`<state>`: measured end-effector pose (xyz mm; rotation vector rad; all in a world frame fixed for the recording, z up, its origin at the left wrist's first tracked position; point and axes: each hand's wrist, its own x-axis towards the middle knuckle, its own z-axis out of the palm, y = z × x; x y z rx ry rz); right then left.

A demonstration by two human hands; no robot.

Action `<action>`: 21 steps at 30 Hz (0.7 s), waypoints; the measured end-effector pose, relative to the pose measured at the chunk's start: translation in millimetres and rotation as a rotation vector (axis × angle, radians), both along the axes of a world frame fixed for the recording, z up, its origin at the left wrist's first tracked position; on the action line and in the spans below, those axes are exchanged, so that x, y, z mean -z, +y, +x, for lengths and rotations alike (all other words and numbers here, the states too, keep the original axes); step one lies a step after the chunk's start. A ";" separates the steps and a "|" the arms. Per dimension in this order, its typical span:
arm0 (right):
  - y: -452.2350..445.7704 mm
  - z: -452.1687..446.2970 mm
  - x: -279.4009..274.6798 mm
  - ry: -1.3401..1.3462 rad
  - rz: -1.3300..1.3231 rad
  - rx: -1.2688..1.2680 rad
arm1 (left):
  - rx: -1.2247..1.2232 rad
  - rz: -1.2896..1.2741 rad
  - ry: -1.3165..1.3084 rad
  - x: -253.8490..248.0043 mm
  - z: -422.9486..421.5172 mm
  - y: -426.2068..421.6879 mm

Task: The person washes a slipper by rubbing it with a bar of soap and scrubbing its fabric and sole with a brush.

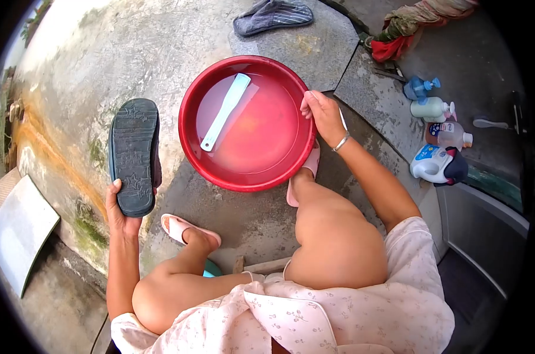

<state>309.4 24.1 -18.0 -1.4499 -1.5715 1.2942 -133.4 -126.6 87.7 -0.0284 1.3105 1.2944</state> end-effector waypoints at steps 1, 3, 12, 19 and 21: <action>2.6 -24.0 0.8 0.266 -0.147 -0.011 | 0.019 0.007 0.006 0.1 3.5 1.7; 2.8 -67.2 -11.9 0.427 -0.372 -0.093 | 0.005 0.006 -0.032 3.0 4.2 2.5; -19.0 -217.7 -110.2 0.184 0.273 -0.611 | -0.012 0.223 0.118 10.9 27.4 21.1; -7.2 -274.5 -151.9 -0.118 1.002 -0.758 | 0.126 0.466 0.552 15.8 18.1 9.4; -15.7 -298.0 -141.1 -0.316 1.003 -0.884 | 0.244 0.477 0.693 18.7 13.0 1.3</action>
